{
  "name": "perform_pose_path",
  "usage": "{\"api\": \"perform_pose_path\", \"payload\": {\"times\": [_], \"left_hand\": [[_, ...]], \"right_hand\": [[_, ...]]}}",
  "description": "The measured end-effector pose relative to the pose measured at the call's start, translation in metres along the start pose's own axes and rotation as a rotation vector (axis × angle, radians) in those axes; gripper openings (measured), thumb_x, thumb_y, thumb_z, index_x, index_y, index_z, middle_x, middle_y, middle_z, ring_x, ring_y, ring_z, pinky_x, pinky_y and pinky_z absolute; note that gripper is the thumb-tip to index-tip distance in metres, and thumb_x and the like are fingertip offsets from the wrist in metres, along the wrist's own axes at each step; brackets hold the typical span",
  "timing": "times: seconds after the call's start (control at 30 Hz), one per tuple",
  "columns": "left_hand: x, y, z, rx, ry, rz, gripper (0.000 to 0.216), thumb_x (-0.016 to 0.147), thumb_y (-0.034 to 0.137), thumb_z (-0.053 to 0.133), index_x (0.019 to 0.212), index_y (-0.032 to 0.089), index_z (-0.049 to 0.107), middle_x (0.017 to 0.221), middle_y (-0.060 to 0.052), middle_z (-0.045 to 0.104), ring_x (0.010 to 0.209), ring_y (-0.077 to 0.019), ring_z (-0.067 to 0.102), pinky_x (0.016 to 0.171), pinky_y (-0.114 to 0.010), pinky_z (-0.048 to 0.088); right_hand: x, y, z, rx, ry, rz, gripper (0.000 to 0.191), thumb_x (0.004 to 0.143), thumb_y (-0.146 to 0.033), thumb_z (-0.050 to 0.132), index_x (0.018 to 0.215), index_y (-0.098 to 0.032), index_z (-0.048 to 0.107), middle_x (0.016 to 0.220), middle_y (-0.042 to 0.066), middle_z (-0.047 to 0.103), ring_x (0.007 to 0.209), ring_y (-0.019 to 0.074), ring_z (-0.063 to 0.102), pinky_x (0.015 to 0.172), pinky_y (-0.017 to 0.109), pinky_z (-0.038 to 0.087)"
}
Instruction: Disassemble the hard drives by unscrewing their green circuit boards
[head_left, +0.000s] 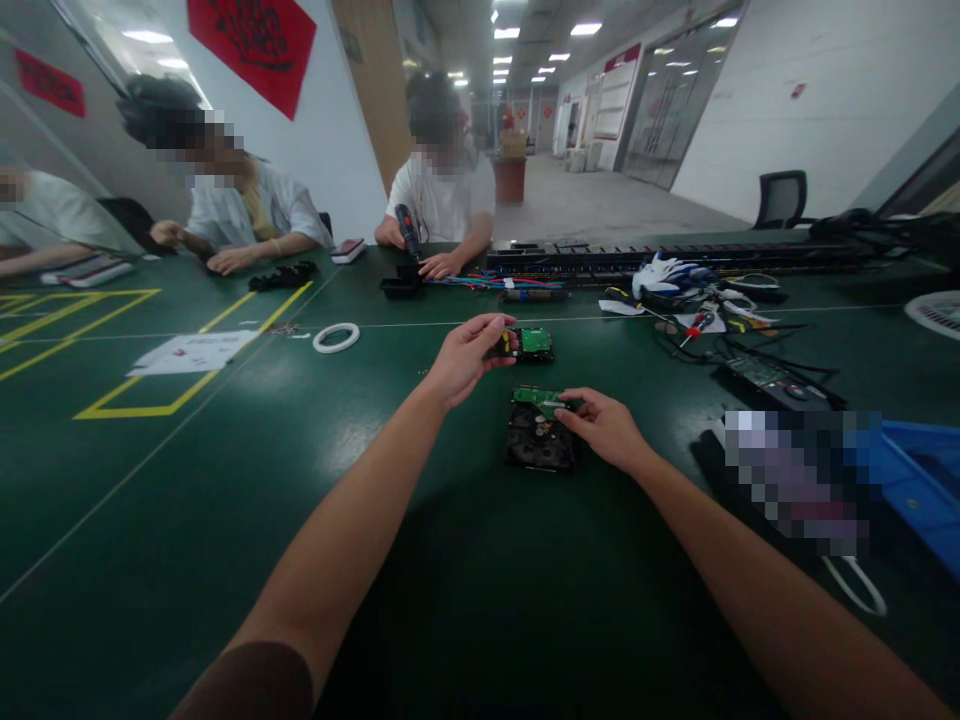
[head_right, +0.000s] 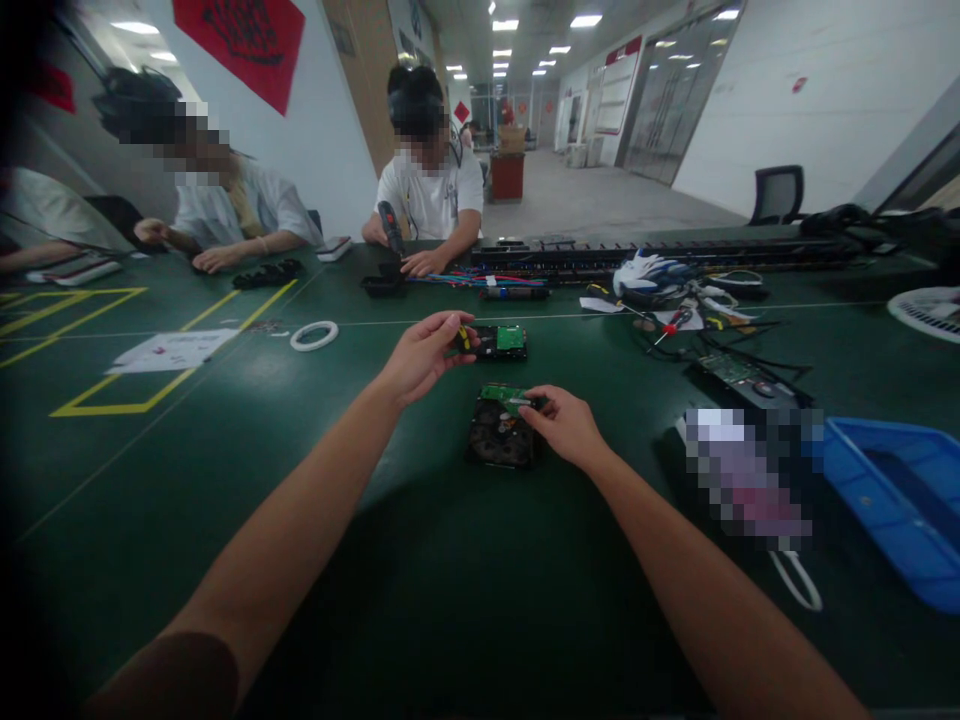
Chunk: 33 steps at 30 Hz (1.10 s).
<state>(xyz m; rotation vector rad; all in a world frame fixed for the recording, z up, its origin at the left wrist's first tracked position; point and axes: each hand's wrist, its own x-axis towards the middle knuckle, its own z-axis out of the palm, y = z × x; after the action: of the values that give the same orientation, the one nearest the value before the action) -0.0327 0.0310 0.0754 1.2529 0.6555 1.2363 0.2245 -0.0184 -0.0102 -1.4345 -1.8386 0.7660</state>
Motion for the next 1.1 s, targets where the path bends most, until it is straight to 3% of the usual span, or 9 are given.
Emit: {"api": "perform_pose_path", "payload": {"times": [0.3,0.73,1.1], "left_hand": [[-0.0006,0.0009,0.0021,0.016,-0.023,-0.014,0.031,0.089,0.047,0.070,0.103,0.018,0.068,0.096,-0.006,0.068,0.092,-0.0170,0.067,0.075,-0.029,0.059],[0.0009,-0.0002,0.0020,0.031,0.085,-0.022,0.030,0.089,0.048,0.069,0.098,0.019,0.067,0.095,-0.006,0.069,0.087,-0.0167,0.068,0.068,-0.027,0.058],[-0.0004,0.0018,0.0037,0.069,0.069,-0.013,0.035,0.086,0.051,0.071,0.098,0.019,0.070,0.094,-0.006,0.068,0.088,-0.0167,0.066,0.065,-0.025,0.057]], "right_hand": [[0.0030,0.0018,-0.0006,0.008,-0.020,-0.001,0.043,0.088,-0.047,0.068,0.122,-0.022,0.068,0.079,0.004,0.069,0.067,0.0176,0.061,0.060,0.031,0.047],[0.0011,-0.0053,-0.0009,0.002,-0.014,0.027,0.043,0.087,-0.049,0.068,0.121,-0.023,0.068,0.083,0.004,0.070,0.069,0.0179,0.062,0.061,0.032,0.048],[0.0017,-0.0018,0.0024,-0.010,0.021,0.069,0.050,0.084,-0.051,0.071,0.121,-0.019,0.058,0.081,0.003,0.068,0.069,0.0182,0.064,0.063,0.032,0.049]]}}
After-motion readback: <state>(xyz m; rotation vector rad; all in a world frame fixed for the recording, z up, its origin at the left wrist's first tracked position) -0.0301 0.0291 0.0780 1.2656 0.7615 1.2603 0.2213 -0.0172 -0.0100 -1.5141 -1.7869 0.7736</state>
